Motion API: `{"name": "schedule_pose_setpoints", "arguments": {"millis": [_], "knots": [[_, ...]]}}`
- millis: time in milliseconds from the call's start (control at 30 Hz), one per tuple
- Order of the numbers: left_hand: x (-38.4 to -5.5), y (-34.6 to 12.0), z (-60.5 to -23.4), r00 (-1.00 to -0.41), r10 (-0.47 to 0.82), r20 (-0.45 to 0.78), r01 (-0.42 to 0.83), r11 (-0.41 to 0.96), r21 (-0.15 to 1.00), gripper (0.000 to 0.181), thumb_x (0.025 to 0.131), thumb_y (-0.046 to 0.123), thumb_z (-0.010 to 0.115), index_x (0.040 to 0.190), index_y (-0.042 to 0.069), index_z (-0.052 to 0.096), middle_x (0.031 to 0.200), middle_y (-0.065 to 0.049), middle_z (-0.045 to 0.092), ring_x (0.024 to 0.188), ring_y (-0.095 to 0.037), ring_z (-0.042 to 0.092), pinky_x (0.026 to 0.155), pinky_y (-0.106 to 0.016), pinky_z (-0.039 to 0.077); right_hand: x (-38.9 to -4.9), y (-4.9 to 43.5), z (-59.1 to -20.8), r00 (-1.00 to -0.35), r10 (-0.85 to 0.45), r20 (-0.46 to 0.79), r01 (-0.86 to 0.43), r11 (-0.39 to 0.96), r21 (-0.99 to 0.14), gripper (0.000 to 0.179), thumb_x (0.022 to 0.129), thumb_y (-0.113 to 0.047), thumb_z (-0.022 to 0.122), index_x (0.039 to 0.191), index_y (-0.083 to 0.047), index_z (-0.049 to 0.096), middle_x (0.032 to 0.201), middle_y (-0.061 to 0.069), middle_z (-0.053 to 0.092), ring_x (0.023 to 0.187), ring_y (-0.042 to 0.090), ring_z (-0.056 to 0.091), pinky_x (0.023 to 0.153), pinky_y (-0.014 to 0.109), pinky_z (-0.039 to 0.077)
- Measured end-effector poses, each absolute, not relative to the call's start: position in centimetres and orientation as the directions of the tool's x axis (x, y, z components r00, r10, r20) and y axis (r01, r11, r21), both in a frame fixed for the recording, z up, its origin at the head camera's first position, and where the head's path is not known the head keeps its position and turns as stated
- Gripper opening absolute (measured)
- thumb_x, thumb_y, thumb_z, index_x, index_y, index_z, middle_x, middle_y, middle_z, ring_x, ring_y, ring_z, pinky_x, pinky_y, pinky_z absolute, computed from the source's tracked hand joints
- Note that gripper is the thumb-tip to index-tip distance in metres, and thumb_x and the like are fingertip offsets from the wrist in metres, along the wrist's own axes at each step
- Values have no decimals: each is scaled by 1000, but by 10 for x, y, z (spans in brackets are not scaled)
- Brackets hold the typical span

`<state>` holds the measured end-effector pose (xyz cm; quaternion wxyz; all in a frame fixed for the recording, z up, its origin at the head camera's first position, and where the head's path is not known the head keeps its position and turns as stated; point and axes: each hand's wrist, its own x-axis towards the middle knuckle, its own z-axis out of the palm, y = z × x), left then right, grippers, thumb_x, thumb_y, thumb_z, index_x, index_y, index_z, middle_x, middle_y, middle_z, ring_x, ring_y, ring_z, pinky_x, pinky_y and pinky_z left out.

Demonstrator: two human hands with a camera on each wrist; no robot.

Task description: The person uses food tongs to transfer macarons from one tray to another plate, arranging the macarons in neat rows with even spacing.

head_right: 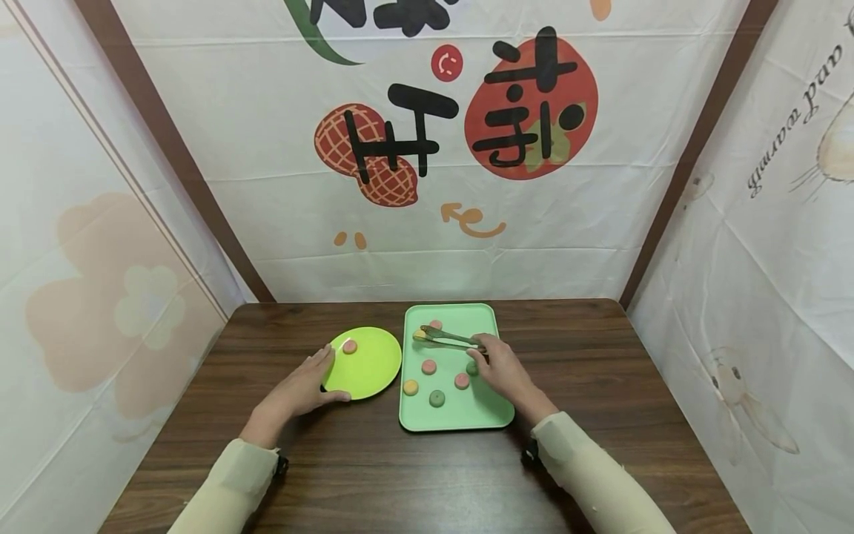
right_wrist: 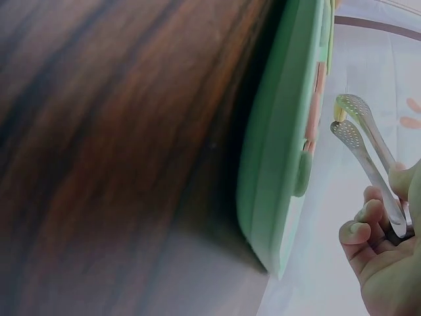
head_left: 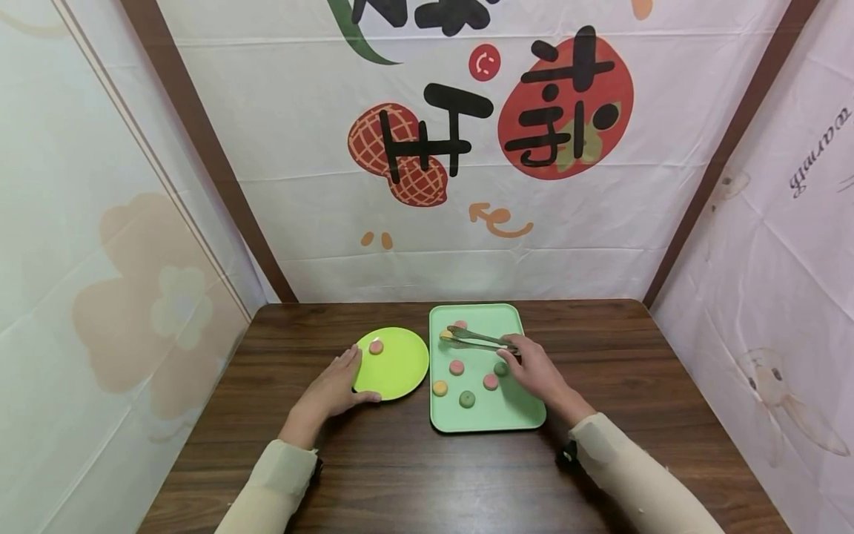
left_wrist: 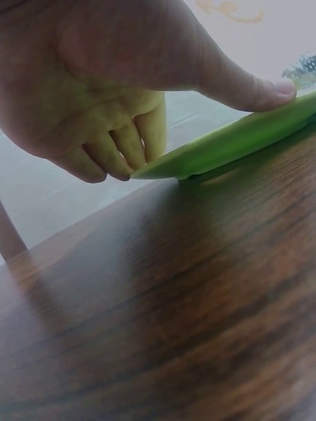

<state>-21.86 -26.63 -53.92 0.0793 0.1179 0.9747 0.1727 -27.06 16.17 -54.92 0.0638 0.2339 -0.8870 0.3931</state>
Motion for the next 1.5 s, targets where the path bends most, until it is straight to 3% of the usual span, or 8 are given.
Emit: {"name": "schedule_pose_setpoints", "arguments": {"millis": [367,1233,1500], "knots": [[-221,-268,-544,-958,261,-118,208,917,341,117,94,59,77,165,-14,20,174,-32,17,162,-44,22,133,-56,21,-274,147,-551,-861,-390,326,-503,567,-652,35,110,-19,65,136,4,67,125,20,72,103,29,74,86,48,63],[-219,-267,-542,-954,262,-148,194,911,365,115,96,57,76,166,-13,18,175,-31,14,163,-44,18,133,-57,20,-280,108,-546,-846,-465,263,-505,536,-677,40,112,-21,62,142,5,62,132,21,68,110,31,73,93,49,63],[-220,-268,-540,-954,252,-163,178,912,368,116,96,61,74,167,-10,16,176,-29,12,163,-44,17,133,-57,20,-283,93,-543,-833,-479,278,-525,523,-671,37,111,-20,64,139,5,64,121,16,71,103,27,73,88,47,62]]}}
